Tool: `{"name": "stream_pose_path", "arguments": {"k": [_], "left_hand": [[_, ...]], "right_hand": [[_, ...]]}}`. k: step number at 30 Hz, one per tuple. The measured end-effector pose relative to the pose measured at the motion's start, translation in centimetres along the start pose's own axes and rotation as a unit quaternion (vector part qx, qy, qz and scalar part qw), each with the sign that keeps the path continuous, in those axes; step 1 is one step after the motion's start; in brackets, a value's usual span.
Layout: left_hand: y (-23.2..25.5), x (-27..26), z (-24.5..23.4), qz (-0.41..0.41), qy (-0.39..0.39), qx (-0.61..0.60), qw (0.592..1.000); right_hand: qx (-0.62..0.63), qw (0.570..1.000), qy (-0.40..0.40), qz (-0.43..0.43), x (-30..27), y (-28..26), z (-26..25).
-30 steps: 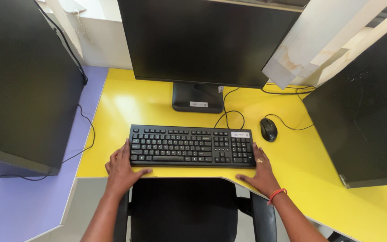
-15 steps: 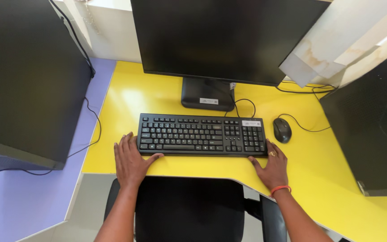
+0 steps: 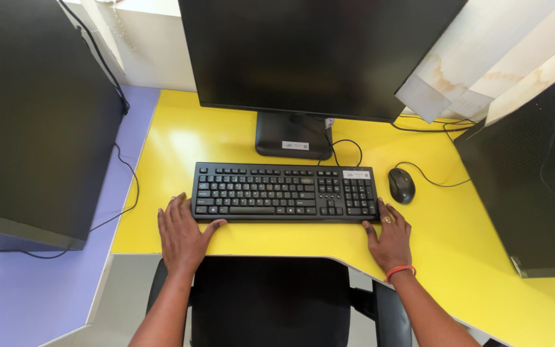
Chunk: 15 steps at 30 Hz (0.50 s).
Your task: The person moves an office chair to position it in front of a computer desk. They then pick up a keyboard, flip it over to inspect the underside, and place it back on the desk. The person repeats this process at a second desk, also adjusting the mouse and monitor cables.
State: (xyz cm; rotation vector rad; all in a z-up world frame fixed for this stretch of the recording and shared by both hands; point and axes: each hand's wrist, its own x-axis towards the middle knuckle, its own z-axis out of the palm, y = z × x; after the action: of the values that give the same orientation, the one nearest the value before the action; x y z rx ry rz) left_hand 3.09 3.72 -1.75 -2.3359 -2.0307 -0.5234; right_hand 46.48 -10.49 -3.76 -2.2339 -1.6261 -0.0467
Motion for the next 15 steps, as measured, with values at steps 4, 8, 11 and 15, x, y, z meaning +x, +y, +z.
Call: {"name": "stream_pose_path", "arguments": {"k": [4,8,11,15], "left_hand": [[0.45,0.0,-0.44,-0.01,0.001,0.008,1.0],[0.68,-0.08,-0.58,-0.003,0.005,0.004,1.0],[0.62,-0.1,-0.54,-0.006,-0.003,-0.009,1.0],[0.53,-0.2,-0.39,0.0,-0.002,-0.015,1.0]], "right_hand": [[0.002,1.0,0.007,-0.003,-0.13,-0.07,-0.12],[0.02,0.999,0.029,-0.007,-0.33,-0.02,-0.03],[0.034,0.999,0.04,-0.009,-0.36,0.29,0.0],[0.051,0.997,0.05,-0.016,-0.32,0.43,0.07]]}}
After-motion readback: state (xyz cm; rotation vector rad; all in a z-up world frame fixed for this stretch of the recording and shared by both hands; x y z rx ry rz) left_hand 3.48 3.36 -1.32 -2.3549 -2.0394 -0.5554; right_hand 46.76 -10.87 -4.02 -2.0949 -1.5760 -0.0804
